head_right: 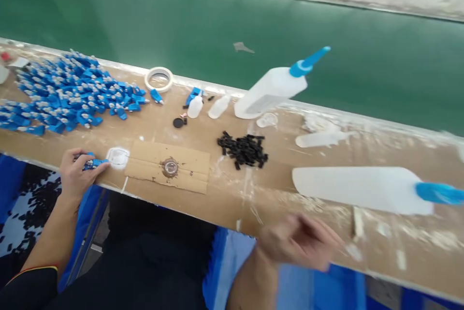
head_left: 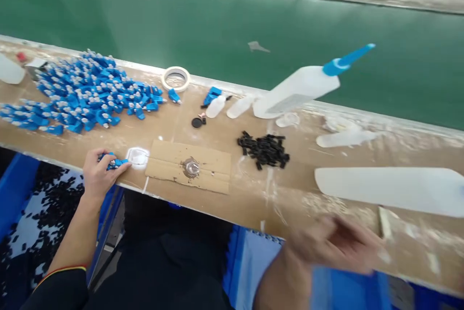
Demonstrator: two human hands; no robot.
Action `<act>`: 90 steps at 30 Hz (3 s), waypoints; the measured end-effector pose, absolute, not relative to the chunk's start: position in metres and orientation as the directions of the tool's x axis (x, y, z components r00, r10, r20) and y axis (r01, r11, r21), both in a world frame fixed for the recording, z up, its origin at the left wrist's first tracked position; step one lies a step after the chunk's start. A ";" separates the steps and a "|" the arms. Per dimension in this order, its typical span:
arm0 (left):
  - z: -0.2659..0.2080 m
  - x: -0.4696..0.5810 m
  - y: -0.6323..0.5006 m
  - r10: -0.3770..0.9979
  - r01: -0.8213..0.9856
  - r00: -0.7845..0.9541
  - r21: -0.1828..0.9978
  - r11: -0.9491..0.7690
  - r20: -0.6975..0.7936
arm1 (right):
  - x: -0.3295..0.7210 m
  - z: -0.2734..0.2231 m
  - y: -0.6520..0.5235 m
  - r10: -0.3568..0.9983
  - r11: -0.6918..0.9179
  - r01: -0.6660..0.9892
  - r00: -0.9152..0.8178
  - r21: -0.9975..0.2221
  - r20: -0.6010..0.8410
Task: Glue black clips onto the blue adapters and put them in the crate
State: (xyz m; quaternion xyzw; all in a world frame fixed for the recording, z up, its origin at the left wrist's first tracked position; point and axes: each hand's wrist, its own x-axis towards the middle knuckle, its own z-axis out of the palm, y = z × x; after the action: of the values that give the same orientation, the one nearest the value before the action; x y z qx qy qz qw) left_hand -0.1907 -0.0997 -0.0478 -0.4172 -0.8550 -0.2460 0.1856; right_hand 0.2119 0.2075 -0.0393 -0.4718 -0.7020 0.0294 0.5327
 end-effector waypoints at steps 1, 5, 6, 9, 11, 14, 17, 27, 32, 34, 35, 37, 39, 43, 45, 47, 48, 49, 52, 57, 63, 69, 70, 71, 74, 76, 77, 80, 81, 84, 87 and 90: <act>-0.048 -0.189 -0.092 0.662 0.836 -0.539 0.233 0.497 0.521 | 0.205 -0.041 0.203 0.643 0.603 0.618 -0.002 -0.505 0.766; -0.043 -0.189 -0.063 0.698 0.881 -0.452 0.155 0.447 0.555 | 0.159 -0.035 0.209 0.705 0.697 0.562 -0.428 -0.445 0.565; -0.042 -0.190 -0.058 0.694 0.880 -0.451 0.150 0.450 0.561 | 0.148 -0.031 0.216 0.722 0.688 0.581 -0.488 -0.435 0.491; -0.039 -0.189 -0.048 0.672 0.870 -0.467 0.163 0.466 0.574 | 0.125 -0.027 0.235 0.764 0.645 0.676 -0.564 -0.358 0.312; -0.040 -0.187 -0.046 0.667 0.874 -0.464 0.177 0.453 0.583 | 0.118 -0.028 0.243 0.789 0.614 0.727 -0.573 -0.305 0.221; -0.040 -0.187 -0.042 0.683 0.892 -0.435 0.177 0.416 0.587 | 0.114 -0.032 0.245 0.804 0.591 0.748 -0.578 -0.303 0.140; -0.038 -0.190 -0.038 0.713 0.909 -0.408 0.183 0.375 0.570 | 0.116 -0.031 0.239 0.808 0.585 0.730 -0.564 -0.353 0.172; -0.036 -0.194 -0.049 0.536 0.904 -0.427 0.321 0.284 0.728 | 0.137 -0.027 0.207 0.881 0.338 0.416 -0.455 -0.844 0.128; 0.001 -0.139 -0.052 0.356 0.751 -0.602 0.659 -0.052 0.715 | 0.140 0.003 0.171 0.757 0.319 0.075 -0.619 -0.945 0.207; 0.013 -0.102 -0.050 0.449 0.517 -0.698 0.827 -0.223 0.558 | 0.134 0.015 0.149 0.648 0.292 -0.064 -0.721 -0.954 0.246; 0.017 -0.084 -0.049 0.568 0.413 -0.667 0.874 -0.257 0.483 | 0.130 0.020 0.138 0.585 0.269 -0.117 -0.769 -0.956 0.258; 0.018 -0.055 -0.045 0.778 0.291 -0.499 0.919 -0.265 0.382 | 0.119 0.023 0.117 0.476 0.194 -0.175 -0.844 -0.965 0.248; 0.013 -0.039 -0.039 0.862 0.302 -0.337 0.911 -0.282 0.378 | 0.110 0.021 0.101 0.436 0.098 -0.168 -0.879 -0.981 0.194; 0.004 -0.038 -0.031 0.866 0.358 -0.302 0.889 -0.285 0.399 | 0.106 0.011 0.085 0.492 -0.006 -0.106 -0.866 -0.994 0.090; 0.004 -0.045 -0.032 0.870 0.338 -0.316 0.902 -0.269 0.378 | 0.107 0.008 0.083 0.503 -0.104 -0.082 -0.864 -0.991 0.019; 0.007 -0.052 -0.033 0.884 0.314 -0.299 0.912 -0.264 0.359 | 0.107 0.005 0.083 0.466 -0.305 -0.052 -0.879 -0.951 -0.101; 0.009 -0.055 -0.034 0.896 0.306 -0.272 0.915 -0.265 0.350 | 0.107 0.004 0.083 0.430 -0.419 -0.029 -0.887 -0.907 -0.170; 0.011 -0.057 -0.034 0.909 0.300 -0.235 0.915 -0.268 0.344 | 0.106 0.002 0.082 0.384 -0.523 -0.003 -0.893 -0.852 -0.233; 0.015 -0.064 -0.033 0.924 0.293 -0.110 0.900 -0.322 0.366 | 0.103 -0.003 0.081 0.247 -0.717 0.071 -0.904 -0.693 -0.348; 0.014 -0.067 -0.029 0.916 0.298 -0.101 0.890 -0.345 0.389 | 0.104 -0.009 0.079 0.323 -0.673 0.038 -0.883 -0.738 -0.340; -0.003 -0.051 -0.035 0.896 0.160 -0.386 0.972 -0.169 0.220 | 0.109 -0.010 0.093 0.482 -0.465 -0.001 -0.839 -0.885 -0.252; -0.015 -0.059 -0.055 0.907 -0.276 -0.414 0.960 -0.050 -0.072 | 0.098 0.003 0.138 0.669 0.572 0.178 -0.665 -0.800 0.331; -0.015 -0.062 -0.058 0.914 -0.270 -0.396 0.963 -0.021 -0.091 | 0.096 0.006 0.144 0.603 0.676 0.197 -0.702 -0.710 0.379; -0.015 -0.065 -0.061 0.916 -0.251 -0.386 0.968 0.012 -0.111 | 0.093 0.008 0.149 0.541 0.745 0.203 -0.741 -0.635 0.397; -0.012 -0.070 -0.067 0.899 -0.173 -0.409 0.981 0.090 -0.155 | 0.089 0.010 0.156 0.411 0.846 0.187 -0.825 -0.499 0.388; -0.012 -0.071 -0.067 0.882 -0.124 -0.450 0.988 0.096 -0.142 | 0.089 0.009 0.156 0.358 0.876 0.174 -0.860 -0.450 0.364; -0.012 -0.071 -0.067 0.874 -0.108 -0.468 0.990 0.089 -0.129 | 0.089 0.008 0.156 0.339 0.886 0.170 -0.873 -0.432 0.351; -0.016 -0.071 -0.066 0.856 -0.102 -0.509 0.994 0.047 -0.093 | 0.089 0.007 0.155 0.320 0.896 0.180 -0.896 -0.406 0.309; -0.017 -0.070 -0.066 0.851 -0.107 -0.518 0.994 0.039 -0.089 | 0.089 0.007 0.155 0.321 0.895 0.184 -0.898 -0.406 0.300; -0.020 -0.069 -0.066 0.843 -0.093 -0.531 0.995 0.042 -0.085 | 0.089 0.012 0.155 0.355 0.869 0.194 -0.886 -0.454 0.300; -0.019 -0.067 -0.063 0.849 -0.049 -0.524 0.998 0.050 -0.068 | 0.090 0.018 0.157 0.450 0.795 0.206 -0.831 -0.571 0.327; -0.015 -0.066 -0.054 0.870 -0.002 -0.492 1.000 0.031 -0.028 | 0.090 0.020 0.159 0.492 0.754 0.203 -0.804 -0.625 0.332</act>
State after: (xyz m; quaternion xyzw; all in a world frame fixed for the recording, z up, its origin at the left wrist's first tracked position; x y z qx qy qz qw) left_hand -0.0656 -0.0542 -0.0154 -0.3500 -0.6198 -0.6018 -0.3623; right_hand 0.0901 0.1590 0.0200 -0.1925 -0.9033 0.2936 0.2465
